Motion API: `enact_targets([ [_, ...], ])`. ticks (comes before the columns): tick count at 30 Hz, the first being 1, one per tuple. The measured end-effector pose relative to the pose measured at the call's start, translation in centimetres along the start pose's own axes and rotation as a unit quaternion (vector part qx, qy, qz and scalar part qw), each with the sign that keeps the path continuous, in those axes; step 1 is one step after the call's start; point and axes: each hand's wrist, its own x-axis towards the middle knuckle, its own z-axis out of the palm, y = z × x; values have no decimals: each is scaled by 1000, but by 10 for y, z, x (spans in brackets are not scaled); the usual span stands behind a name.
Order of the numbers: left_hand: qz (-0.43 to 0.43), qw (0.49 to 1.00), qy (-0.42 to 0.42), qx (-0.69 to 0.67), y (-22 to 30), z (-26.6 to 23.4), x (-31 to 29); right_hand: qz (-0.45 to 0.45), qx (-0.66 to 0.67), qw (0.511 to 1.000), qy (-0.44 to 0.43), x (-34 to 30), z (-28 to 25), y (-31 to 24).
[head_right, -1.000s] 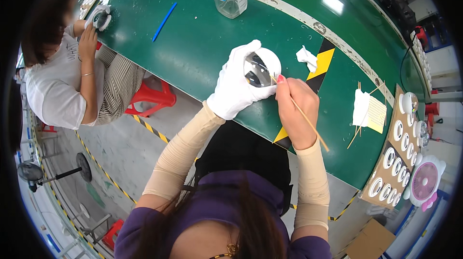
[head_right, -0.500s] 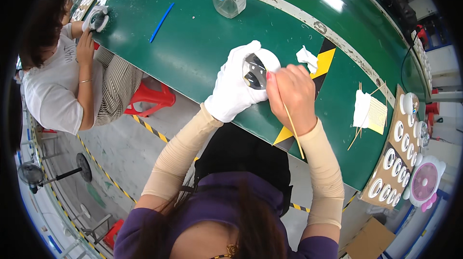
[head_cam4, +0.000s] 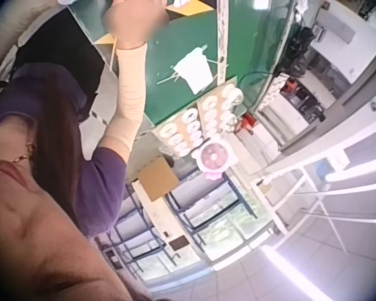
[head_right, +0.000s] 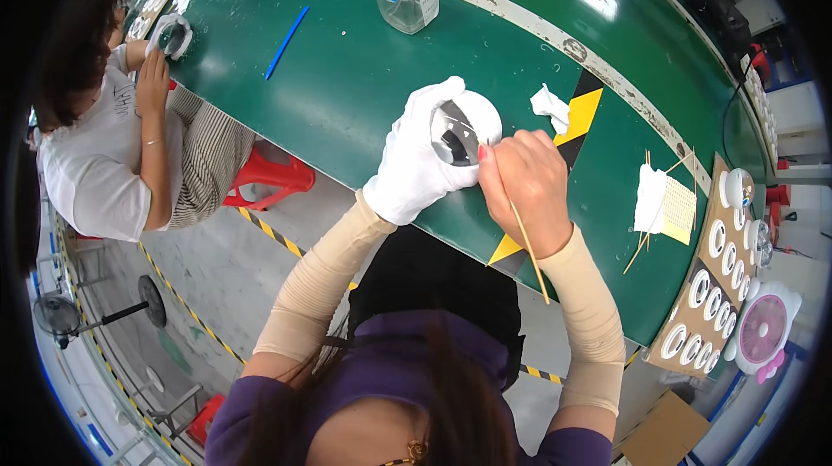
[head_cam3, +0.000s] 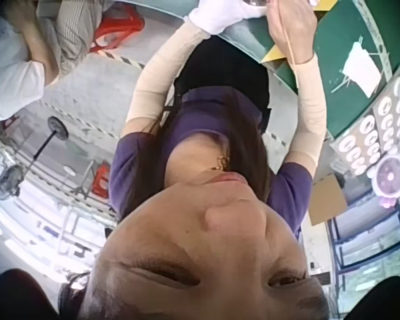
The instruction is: Cleaning and inspecting optical lenses at a factory workstation using a swab and a gloved hand.
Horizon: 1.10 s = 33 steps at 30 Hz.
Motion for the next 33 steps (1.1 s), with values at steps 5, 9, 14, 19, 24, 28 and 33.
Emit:
enact_targets([
  [5, 22, 999, 3, 43, -4, -1, -1, -30, -10, 999, -4, 15, 2, 1],
  [9, 12, 1000, -13, -12, -6, 1, -1, -17, -33, 999, -21, 3, -2, 1],
  [14, -35, 999, 6, 13, 5, -1, 3, -27, -57, 998, -9, 16, 0, 5],
  [19, 54, 992, 33, 108, 12, -6, 1, 274, 250, 927, -56, 11, -23, -2],
  [24, 214, 973, 30, 80, 47, -17, -3, 351, 428, 828, -91, -3, -31, -7],
  [28, 219, 975, -18, 26, 52, -14, -12, 333, 568, 741, -133, -12, -34, -8],
  [33, 176, 983, -43, 17, 67, -19, -20, 390, 418, 802, -171, -16, -40, -36],
])
